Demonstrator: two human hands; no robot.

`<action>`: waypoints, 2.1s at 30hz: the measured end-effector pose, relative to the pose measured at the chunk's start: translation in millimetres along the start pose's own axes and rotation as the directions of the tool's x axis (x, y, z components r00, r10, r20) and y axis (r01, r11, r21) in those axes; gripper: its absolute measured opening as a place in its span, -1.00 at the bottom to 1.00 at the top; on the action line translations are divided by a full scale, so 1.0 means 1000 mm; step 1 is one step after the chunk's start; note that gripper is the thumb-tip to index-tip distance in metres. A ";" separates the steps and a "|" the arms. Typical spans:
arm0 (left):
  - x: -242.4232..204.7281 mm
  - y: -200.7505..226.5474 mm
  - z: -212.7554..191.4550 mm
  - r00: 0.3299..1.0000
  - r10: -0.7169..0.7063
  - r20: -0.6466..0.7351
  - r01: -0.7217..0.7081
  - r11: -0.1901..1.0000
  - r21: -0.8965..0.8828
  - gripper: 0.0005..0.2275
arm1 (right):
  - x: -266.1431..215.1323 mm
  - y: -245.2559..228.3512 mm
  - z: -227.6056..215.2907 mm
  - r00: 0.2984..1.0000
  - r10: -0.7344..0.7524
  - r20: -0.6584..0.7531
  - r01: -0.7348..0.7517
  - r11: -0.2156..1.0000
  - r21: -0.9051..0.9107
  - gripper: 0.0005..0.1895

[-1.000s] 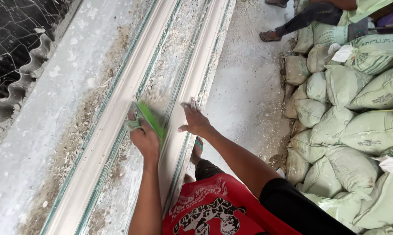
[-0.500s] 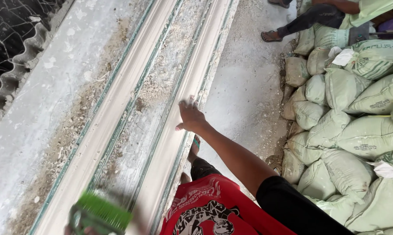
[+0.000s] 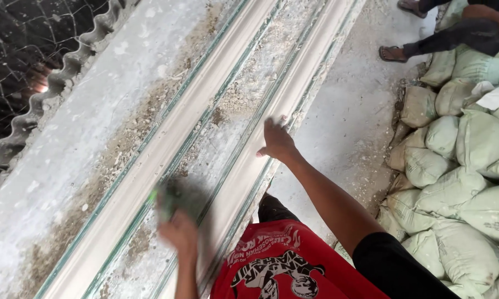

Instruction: Scraping and brushing excess plaster off of decorative gypsum molds in a workshop.

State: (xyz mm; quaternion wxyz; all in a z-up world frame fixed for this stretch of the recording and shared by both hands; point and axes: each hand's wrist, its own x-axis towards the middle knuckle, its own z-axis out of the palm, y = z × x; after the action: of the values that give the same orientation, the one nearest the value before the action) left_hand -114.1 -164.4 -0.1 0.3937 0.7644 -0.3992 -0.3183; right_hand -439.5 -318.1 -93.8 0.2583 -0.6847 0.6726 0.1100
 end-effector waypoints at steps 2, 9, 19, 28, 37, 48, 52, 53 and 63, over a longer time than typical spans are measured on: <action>0.028 0.060 0.059 0.997 0.017 0.082 -0.019 0.999 0.028 -0.46 | 0.001 -0.002 -0.005 1.000 0.015 0.027 -0.015 1.000 -0.004 0.40; 0.069 0.128 0.150 0.934 0.262 0.242 -0.251 0.965 -0.076 -0.51 | -0.011 -0.006 -0.019 0.985 0.130 0.116 -0.146 0.980 0.138 0.42; -0.025 -0.058 -0.112 0.937 0.330 -0.115 -0.332 0.943 0.004 -0.52 | -0.035 -0.012 -0.040 0.995 0.063 0.083 -0.079 0.975 0.207 0.34; 0.054 -0.009 0.011 0.845 0.449 -0.291 -0.406 0.892 0.197 -0.38 | -0.010 -0.001 -0.027 1.000 0.014 0.027 -0.019 0.985 0.170 0.41; 0.112 0.124 0.132 0.903 0.422 0.079 -0.412 0.903 -0.123 -0.36 | 0.001 0.013 -0.015 0.993 0.054 0.109 -0.064 0.993 0.097 0.45; 0.112 -0.064 -0.271 0.977 0.115 -0.181 -0.028 0.905 0.424 -0.70 | -0.013 -0.006 -0.031 0.991 0.104 0.080 -0.111 0.989 0.096 0.44; 0.175 -0.162 -0.218 0.950 0.100 -0.297 0.128 0.742 0.658 -0.74 | -0.003 0.000 -0.021 0.995 0.073 0.063 -0.076 0.996 0.051 0.47; 0.183 -0.106 -0.170 0.955 0.061 -0.290 0.136 0.777 0.614 -0.74 | -0.002 -0.003 -0.023 0.992 0.094 0.087 -0.101 0.992 0.080 0.48; 0.244 0.131 0.087 0.977 0.176 0.119 -0.183 0.982 0.050 -0.55 | 0.003 0.012 -0.011 0.994 0.044 0.104 -0.046 0.999 0.019 0.45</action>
State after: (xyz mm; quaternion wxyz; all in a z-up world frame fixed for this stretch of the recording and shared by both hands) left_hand -114.6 -453.4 27.5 0.3738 0.7173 -0.4982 -0.3123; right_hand -453.5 -325.7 -88.5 0.2976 -0.6598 0.6748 0.1443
